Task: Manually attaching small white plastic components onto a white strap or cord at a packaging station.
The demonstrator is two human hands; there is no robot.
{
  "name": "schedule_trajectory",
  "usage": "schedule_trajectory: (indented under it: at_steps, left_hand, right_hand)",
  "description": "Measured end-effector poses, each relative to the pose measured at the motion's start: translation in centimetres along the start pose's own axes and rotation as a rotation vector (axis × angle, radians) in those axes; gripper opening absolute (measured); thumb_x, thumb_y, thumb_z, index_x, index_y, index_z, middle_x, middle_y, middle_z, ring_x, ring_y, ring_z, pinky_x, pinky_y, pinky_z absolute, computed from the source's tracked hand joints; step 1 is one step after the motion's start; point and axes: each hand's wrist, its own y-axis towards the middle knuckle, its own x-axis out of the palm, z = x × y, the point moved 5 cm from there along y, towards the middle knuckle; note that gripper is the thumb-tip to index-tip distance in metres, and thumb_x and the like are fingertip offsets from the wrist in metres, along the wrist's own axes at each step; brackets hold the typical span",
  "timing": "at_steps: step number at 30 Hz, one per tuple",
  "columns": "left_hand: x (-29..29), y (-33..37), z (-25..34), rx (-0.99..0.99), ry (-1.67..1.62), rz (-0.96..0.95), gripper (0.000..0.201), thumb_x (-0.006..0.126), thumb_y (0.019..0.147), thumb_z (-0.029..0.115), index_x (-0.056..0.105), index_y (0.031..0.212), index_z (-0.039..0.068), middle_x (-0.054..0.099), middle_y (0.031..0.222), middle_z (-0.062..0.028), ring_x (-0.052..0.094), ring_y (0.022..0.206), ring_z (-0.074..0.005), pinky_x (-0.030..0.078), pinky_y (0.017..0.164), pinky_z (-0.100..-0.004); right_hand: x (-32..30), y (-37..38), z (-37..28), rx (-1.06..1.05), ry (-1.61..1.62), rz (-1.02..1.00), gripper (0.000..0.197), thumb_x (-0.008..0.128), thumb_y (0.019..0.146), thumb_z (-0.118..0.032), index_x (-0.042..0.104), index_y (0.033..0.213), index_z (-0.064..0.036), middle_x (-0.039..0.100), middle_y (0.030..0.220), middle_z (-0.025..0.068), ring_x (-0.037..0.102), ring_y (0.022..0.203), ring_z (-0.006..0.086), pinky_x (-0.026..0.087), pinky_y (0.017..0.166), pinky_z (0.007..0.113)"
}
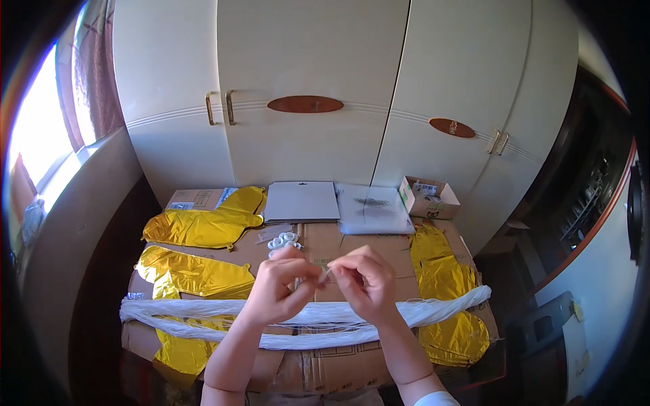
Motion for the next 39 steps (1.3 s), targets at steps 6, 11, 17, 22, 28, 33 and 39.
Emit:
schedule_trajectory:
  at_steps: [6,11,17,22,28,33,39]
  left_hand:
    - [1.0,-0.4,-2.3,-0.161,-0.642,0.083,0.016,0.050,0.084,0.001,0.062,0.093,-0.004,0.057,0.082,-0.0033,0.044,0.076,-0.0104,0.038,0.069,-0.0247]
    - [1.0,-0.2,-3.1,-0.086,-0.314,0.134,0.023,0.048,0.084,-0.005,0.059,0.104,-0.005,0.058,0.099,-0.0070,0.051,0.097,-0.0159,0.042,0.085,-0.0284]
    - [1.1,0.0,-2.4,-0.020,0.017,0.147,0.025,0.058,0.074,-0.009,0.062,0.097,0.000,0.059,0.087,-0.0068,0.055,0.088,-0.0167,0.045,0.079,-0.0273]
    - [1.1,0.0,-1.9,-0.106,0.059,0.075,0.016,0.066,0.071,0.003,0.064,0.087,0.002,0.059,0.083,-0.0086,0.057,0.074,-0.0173,0.046,0.063,-0.0280]
    - [1.7,-0.2,-3.1,-0.188,-0.235,-0.091,0.012,0.064,0.078,0.012,0.064,0.083,0.001,0.058,0.076,-0.0062,0.056,0.071,-0.0131,0.044,0.065,-0.0245]
    - [2.1,-0.3,-3.4,-0.360,-0.789,-0.047,0.016,0.057,0.084,0.010,0.062,0.082,-0.005,0.060,0.080,-0.0084,0.058,0.075,-0.0155,0.045,0.071,-0.0272]
    - [2.0,-0.3,-3.7,-0.332,-0.905,0.029,0.016,0.055,0.085,0.009,0.061,0.085,-0.005,0.062,0.082,-0.0101,0.059,0.075,-0.0166,0.045,0.074,-0.0290]
  right_hand:
    - [1.5,-0.4,1.4,0.090,0.043,-0.039,0.010,0.062,0.076,0.000,0.063,0.086,-0.0034,0.057,0.075,0.0037,0.057,0.061,0.0117,0.044,0.051,0.021]
    - [1.6,-0.3,0.8,0.036,-0.165,0.035,0.012,0.066,0.072,0.001,0.064,0.083,-0.0033,0.058,0.074,0.0052,0.056,0.058,0.0149,0.045,0.051,0.023]
    - [0.7,-0.2,0.4,-0.122,-0.313,0.063,0.014,0.071,0.066,0.001,0.062,0.074,-0.0050,0.058,0.070,0.0031,0.055,0.058,0.0143,0.044,0.050,0.025]
    - [-0.1,0.5,0.3,-0.167,-0.279,0.027,0.017,0.075,0.063,-0.008,0.059,0.070,-0.0077,0.056,0.068,0.0008,0.054,0.061,0.0160,0.045,0.052,0.028]
    - [-0.1,0.4,1.8,-0.061,-0.034,-0.061,0.015,0.073,0.070,-0.014,0.061,0.074,-0.0057,0.057,0.070,0.0006,0.052,0.063,0.0108,0.041,0.054,0.024]
    - [0.7,0.0,3.3,0.104,0.160,-0.058,0.007,0.065,0.078,-0.010,0.063,0.080,-0.0039,0.057,0.073,0.0024,0.052,0.065,0.0096,0.042,0.057,0.023]
    - [0.4,0.3,2.3,0.065,0.032,0.023,0.007,0.063,0.078,-0.003,0.064,0.085,-0.0030,0.059,0.076,0.0040,0.054,0.068,0.0122,0.044,0.058,0.023]
